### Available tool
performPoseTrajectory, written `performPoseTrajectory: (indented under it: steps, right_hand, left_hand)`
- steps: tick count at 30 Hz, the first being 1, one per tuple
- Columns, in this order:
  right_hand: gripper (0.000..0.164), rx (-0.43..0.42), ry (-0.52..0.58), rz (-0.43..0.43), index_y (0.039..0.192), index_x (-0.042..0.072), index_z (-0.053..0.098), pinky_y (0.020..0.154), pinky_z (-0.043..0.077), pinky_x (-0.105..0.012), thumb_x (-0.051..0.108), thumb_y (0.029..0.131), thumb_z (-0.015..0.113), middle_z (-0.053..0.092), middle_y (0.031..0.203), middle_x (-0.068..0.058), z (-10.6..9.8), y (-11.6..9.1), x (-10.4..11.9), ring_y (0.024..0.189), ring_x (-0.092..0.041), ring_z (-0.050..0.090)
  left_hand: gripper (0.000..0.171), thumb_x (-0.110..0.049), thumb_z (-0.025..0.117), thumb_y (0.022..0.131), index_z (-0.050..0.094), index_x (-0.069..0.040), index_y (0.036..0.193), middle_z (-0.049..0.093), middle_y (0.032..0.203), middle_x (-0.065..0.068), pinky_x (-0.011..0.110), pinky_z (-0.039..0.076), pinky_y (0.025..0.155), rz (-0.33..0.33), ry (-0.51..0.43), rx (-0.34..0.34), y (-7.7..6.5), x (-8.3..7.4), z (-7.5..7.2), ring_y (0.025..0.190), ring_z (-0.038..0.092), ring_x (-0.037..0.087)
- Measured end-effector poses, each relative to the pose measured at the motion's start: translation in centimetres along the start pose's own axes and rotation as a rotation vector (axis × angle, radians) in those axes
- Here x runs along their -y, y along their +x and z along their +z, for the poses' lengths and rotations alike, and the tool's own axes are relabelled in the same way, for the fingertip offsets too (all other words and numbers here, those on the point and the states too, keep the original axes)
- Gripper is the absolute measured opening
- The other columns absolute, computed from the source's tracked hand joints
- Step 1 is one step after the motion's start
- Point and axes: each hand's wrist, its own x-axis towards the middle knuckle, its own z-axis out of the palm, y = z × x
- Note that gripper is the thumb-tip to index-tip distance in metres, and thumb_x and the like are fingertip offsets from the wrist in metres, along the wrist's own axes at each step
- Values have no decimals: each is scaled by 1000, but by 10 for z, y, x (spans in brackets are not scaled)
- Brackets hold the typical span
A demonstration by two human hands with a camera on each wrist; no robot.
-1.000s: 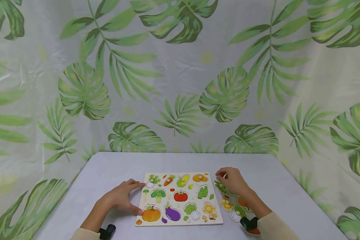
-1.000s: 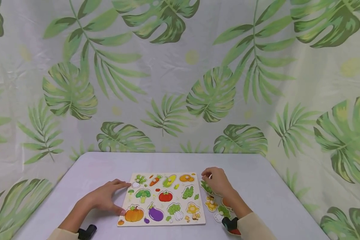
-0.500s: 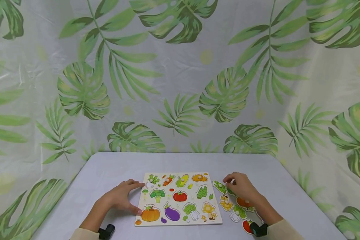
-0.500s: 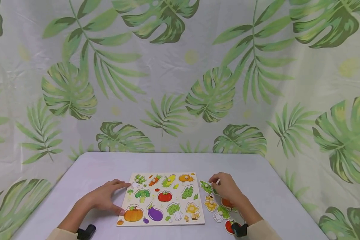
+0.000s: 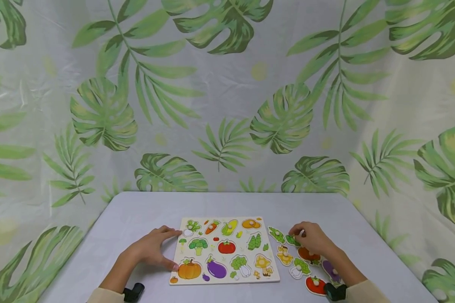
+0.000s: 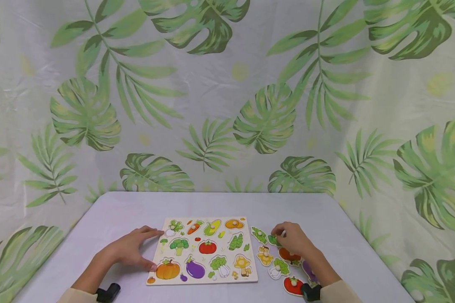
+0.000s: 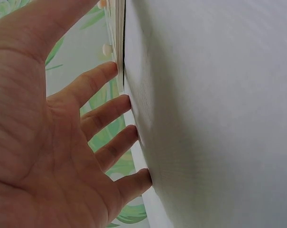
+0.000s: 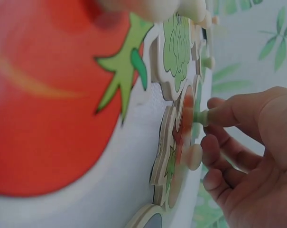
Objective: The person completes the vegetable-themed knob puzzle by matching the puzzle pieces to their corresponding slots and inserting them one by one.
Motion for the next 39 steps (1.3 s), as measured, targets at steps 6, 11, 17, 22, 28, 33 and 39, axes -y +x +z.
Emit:
performPoseTrajectory:
  steps: [6,11,17,22,28,33,39]
  right_hand:
    - [16,28,24,8,100,14,78,62,51,-25,4,92,70,67,94,0,-1,0,-3,79,-16,54]
    - [17,54,43,-18,102,14,78,61,51,-25,4,91,70,68,95,0,-3,-2,-8,77,-17,54]
    - [16,67,48,-57,105,13,78,60,52,-24,4,94,69,69,98,-1,-6,-2,-13,76,-16,55]
    - [15,38,33,-46,106,13,77,60,52,-24,6,95,70,68,98,-1,-8,-3,-12,78,-15,55]
    - [14,-14,2,-38,107,11,77,62,51,-23,7,94,72,67,96,0,-11,-3,-10,80,-15,55]
    - [14,-34,-12,-35,108,9,77,64,50,-22,10,95,73,68,92,1,-15,-5,-6,80,-15,54]
    - [12,-64,1,-14,105,11,77,63,49,-21,16,94,75,67,87,3,-15,-4,-3,78,-15,54]
  left_hand:
    - [101,-59,93,62,55,-25,149,51,149,9,72,40,108,-1,3,1,1,0,1,138,46,39]
    - [101,-59,93,61,56,-25,149,51,149,9,73,41,107,0,3,-1,0,0,0,138,46,39]
    - [101,-58,93,62,55,-25,150,50,149,9,72,40,107,3,3,3,0,0,0,138,46,39]
    - [102,-58,93,62,55,-25,150,50,149,9,73,40,107,3,4,2,1,1,0,138,46,39]
    - [102,-57,94,61,55,-26,150,50,151,9,74,40,106,-1,10,1,2,1,0,139,46,39]
    - [102,-57,94,61,54,-26,150,50,151,9,74,40,106,-6,9,1,2,0,0,139,46,39]
    - [102,-57,93,61,55,-26,150,50,151,9,74,40,107,-9,5,2,1,0,0,139,45,38]
